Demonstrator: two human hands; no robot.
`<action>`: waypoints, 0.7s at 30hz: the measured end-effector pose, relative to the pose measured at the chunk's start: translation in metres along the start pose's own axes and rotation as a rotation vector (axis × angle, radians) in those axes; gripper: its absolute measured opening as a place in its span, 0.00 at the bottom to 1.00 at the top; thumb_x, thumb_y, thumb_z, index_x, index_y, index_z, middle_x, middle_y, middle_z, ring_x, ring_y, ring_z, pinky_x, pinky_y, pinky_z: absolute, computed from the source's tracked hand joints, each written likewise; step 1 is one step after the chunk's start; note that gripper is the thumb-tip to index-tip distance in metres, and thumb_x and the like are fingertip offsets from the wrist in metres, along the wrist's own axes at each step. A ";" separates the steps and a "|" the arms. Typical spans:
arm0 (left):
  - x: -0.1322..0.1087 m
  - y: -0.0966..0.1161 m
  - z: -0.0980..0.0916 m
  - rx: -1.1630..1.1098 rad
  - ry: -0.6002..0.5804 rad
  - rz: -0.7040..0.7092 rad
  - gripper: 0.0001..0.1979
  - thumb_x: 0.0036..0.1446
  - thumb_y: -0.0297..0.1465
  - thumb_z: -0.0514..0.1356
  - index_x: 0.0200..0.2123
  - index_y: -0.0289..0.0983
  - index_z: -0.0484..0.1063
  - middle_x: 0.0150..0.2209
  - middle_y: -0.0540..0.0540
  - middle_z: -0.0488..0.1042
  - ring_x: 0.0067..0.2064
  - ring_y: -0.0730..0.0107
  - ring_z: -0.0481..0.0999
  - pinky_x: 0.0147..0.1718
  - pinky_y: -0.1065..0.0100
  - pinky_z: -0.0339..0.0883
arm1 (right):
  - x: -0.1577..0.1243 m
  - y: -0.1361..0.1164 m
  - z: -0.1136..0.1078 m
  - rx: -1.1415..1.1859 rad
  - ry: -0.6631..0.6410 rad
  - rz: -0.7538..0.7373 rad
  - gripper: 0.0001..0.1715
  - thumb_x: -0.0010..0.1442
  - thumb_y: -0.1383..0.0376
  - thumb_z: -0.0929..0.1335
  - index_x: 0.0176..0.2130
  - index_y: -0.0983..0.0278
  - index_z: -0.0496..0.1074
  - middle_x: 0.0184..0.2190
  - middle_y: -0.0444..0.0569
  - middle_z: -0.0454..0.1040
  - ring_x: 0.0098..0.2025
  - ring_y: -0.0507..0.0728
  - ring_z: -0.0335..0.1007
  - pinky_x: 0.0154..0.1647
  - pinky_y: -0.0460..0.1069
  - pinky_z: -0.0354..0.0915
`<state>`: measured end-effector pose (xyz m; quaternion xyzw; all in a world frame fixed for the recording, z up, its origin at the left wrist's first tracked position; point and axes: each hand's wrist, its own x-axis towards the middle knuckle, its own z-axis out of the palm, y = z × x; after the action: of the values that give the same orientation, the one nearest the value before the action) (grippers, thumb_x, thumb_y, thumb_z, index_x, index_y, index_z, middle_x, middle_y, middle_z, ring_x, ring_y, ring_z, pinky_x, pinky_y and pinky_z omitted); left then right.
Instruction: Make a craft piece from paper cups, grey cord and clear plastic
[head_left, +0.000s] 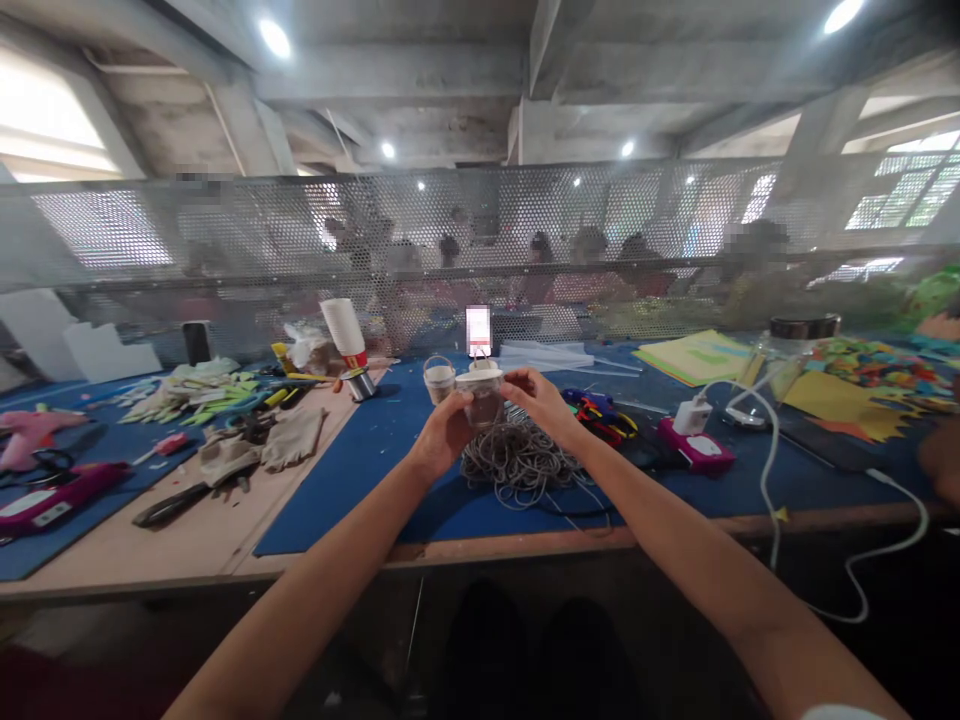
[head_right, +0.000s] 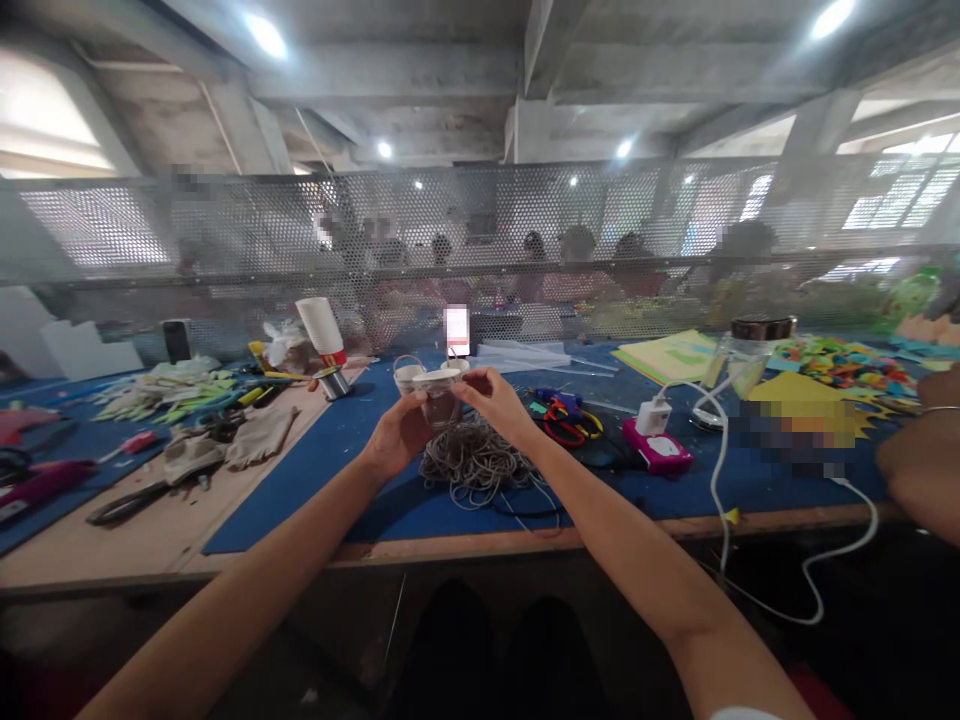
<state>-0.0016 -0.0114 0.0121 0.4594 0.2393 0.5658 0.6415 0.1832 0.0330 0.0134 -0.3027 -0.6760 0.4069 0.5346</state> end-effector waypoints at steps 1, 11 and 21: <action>0.001 -0.001 -0.001 -0.001 0.002 -0.005 0.22 0.57 0.37 0.64 0.53 0.36 0.76 0.50 0.39 0.81 0.51 0.53 0.80 0.48 0.57 0.76 | -0.001 0.002 0.002 -0.042 0.003 -0.021 0.28 0.53 0.46 0.76 0.44 0.60 0.72 0.43 0.50 0.79 0.45 0.58 0.77 0.53 0.56 0.71; 0.005 -0.008 -0.010 0.095 0.050 0.044 0.18 0.56 0.37 0.68 0.48 0.37 0.76 0.48 0.41 0.80 0.46 0.61 0.80 0.41 0.65 0.74 | -0.008 -0.005 0.006 -0.143 0.106 -0.099 0.27 0.54 0.50 0.77 0.46 0.60 0.69 0.44 0.51 0.78 0.43 0.57 0.76 0.50 0.56 0.71; 0.003 -0.007 -0.007 0.201 0.115 0.079 0.20 0.53 0.40 0.70 0.47 0.36 0.78 0.47 0.40 0.81 0.45 0.60 0.81 0.41 0.66 0.73 | -0.005 0.008 0.003 -0.070 0.055 -0.078 0.27 0.55 0.48 0.75 0.45 0.59 0.68 0.40 0.47 0.76 0.43 0.56 0.75 0.47 0.53 0.71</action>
<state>-0.0032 -0.0056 0.0036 0.4971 0.3131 0.5892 0.5546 0.1811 0.0318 0.0036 -0.3058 -0.6860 0.3535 0.5576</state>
